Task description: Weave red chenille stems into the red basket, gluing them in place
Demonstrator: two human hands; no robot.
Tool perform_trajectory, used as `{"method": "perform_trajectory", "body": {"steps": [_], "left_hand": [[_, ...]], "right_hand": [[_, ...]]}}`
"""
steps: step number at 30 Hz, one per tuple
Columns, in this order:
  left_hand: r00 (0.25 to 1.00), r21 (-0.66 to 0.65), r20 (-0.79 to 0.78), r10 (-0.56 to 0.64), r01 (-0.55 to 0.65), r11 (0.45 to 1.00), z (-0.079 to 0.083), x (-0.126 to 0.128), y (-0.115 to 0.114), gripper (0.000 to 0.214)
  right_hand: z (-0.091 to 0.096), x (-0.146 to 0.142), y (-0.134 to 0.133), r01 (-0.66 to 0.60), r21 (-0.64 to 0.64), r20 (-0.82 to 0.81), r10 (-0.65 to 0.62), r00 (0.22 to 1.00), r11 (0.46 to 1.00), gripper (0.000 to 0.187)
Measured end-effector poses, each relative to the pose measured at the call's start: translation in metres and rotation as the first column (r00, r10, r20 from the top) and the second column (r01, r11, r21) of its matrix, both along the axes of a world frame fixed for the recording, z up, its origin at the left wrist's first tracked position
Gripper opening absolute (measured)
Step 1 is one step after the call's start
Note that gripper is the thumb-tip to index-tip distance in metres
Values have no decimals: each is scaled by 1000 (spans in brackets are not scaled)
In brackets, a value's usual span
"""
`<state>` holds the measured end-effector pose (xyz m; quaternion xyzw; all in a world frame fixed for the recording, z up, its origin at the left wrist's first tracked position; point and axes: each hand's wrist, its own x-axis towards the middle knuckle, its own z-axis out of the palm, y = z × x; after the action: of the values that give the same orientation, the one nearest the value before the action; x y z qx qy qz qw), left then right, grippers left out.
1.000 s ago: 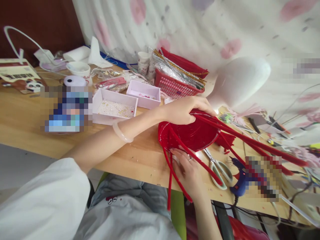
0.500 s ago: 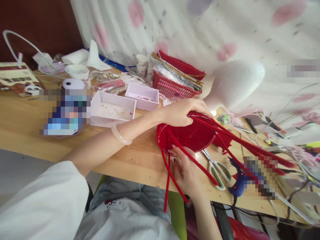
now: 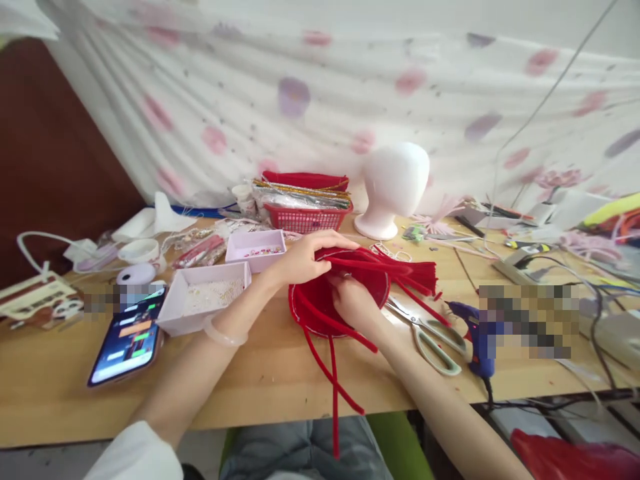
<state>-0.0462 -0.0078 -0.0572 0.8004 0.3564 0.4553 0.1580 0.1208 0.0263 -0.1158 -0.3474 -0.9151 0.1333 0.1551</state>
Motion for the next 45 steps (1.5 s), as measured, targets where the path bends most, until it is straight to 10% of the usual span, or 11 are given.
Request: {"method": "perform_trajectory", "body": {"steps": [45], "left_hand": [[999,-79,-20,41,-42,996,3,6,-4,65]], "right_hand": [[-3,-3,-8,-21,-34,192,27,981,999,54]]}}
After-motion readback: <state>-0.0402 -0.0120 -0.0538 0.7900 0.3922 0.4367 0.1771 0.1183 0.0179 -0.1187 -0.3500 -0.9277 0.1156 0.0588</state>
